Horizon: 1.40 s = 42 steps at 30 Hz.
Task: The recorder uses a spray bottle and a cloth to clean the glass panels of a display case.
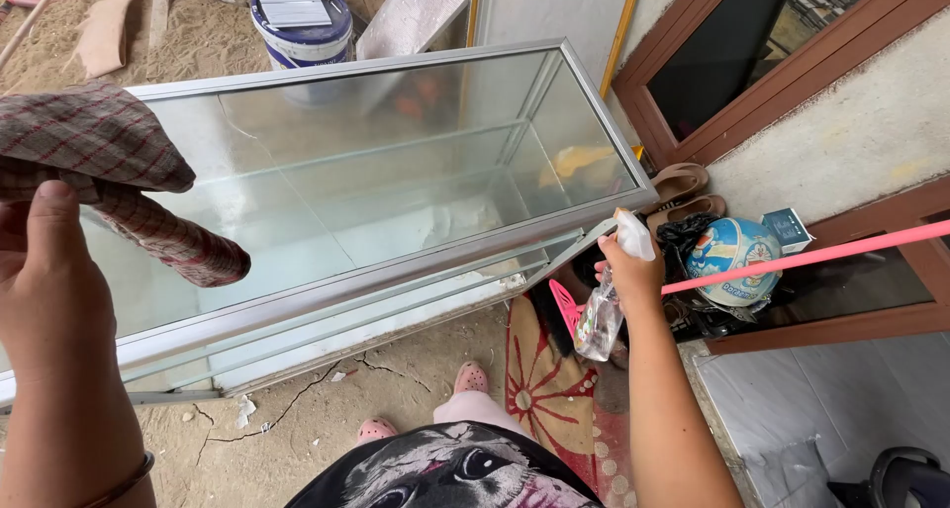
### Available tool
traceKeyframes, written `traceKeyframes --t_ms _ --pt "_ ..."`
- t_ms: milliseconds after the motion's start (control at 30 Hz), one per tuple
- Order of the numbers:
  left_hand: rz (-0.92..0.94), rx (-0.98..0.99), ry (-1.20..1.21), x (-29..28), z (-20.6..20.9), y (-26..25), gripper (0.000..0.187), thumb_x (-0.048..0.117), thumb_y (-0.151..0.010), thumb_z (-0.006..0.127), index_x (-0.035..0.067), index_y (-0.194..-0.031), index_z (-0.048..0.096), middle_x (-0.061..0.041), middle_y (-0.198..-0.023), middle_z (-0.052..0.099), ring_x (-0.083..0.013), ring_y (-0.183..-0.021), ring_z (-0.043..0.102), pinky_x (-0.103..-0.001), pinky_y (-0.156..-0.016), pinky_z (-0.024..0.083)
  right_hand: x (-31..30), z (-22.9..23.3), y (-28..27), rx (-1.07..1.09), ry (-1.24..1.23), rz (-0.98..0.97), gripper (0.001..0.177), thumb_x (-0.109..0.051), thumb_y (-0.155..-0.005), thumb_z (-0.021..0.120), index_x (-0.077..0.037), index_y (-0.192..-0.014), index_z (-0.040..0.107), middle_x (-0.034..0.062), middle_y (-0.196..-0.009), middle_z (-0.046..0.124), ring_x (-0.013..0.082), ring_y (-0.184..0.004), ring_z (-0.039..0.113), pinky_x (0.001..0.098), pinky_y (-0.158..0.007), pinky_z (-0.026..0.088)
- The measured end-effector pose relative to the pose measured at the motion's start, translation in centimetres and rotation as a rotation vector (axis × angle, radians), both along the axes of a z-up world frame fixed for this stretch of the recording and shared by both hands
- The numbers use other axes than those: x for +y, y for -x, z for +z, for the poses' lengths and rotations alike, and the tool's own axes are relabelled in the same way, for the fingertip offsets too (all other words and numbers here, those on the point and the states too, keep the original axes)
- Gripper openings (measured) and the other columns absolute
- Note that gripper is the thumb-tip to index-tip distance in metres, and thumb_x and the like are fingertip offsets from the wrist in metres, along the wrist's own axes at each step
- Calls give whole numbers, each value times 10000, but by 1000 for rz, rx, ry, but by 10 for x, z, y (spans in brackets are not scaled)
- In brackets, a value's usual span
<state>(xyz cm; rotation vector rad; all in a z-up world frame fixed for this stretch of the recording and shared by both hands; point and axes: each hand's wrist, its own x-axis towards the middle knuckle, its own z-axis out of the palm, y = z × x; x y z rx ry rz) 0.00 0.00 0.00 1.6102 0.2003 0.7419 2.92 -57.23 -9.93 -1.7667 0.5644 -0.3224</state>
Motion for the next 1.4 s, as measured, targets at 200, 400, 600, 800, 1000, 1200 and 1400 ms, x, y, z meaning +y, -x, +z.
traceKeyframes --t_ms 200,400,600,800,1000,1200,1400 --pt "-217 -240 -142 -55 2 -33 416 -48 -1100 592 9 -1488 453 -62 -1372 489 -145 -1219 575 -270 -1065 529 -29 -5 -2 -6 7 -11 151 -96 -901 718 -41 -1026 654 32 -843 656 129 -564 615 307 -489 524" --pt "-636 138 -751 -190 4 -71 645 306 -812 815 47 -1323 517 -338 -1647 196 -486 -1437 370 -479 -1151 399 26 54 -35 -130 -271 285 236 -116 -922 668 -55 -1147 636 49 -1031 703 135 -653 633 307 -567 547" --pt "-920 457 -562 -259 -37 -59 1065 550 -710 899 100 -1527 385 -298 -1603 267 -428 -1511 249 -464 -1181 274 115 83 -60 -230 -452 633 597 -161 -916 720 -52 -1459 496 103 -1214 632 157 -841 650 329 -672 570" --pt "-569 520 -81 -249 -80 -41 972 478 -639 850 17 -1419 498 -183 -1261 682 -276 -1165 669 -383 -997 516 175 30 -116 -383 -223 1216 963 -600 -926 634 -76 -1633 242 188 -1639 281 308 -1505 227 495 -1200 256" --pt "36 427 160 -172 -123 -9 771 244 -761 838 20 -1379 435 -147 -1260 624 -245 -1122 658 -401 -977 551 214 -18 -130 -195 1143 1314 900 -850 -792 350 -425 -1577 244 72 -1697 114 359 -1542 6 683 -1137 -57" --pt "291 246 -66 -94 -147 1 822 160 -913 844 10 -1528 320 -155 -1479 503 -254 -1360 525 -390 -1173 446 90 -74 -189 -45 1261 960 612 -682 -1003 210 -479 -1575 286 16 -1709 177 344 -1555 110 681 -1175 -58" --pt "386 177 -56 -74 -184 -3 829 157 -964 868 1 -1531 284 -129 -1424 483 -248 -1376 510 -399 -1209 439 -109 -87 -268 275 1164 503 701 -673 -985 207 -354 -1609 206 88 -1708 83 343 -1555 26 654 -1169 -25"
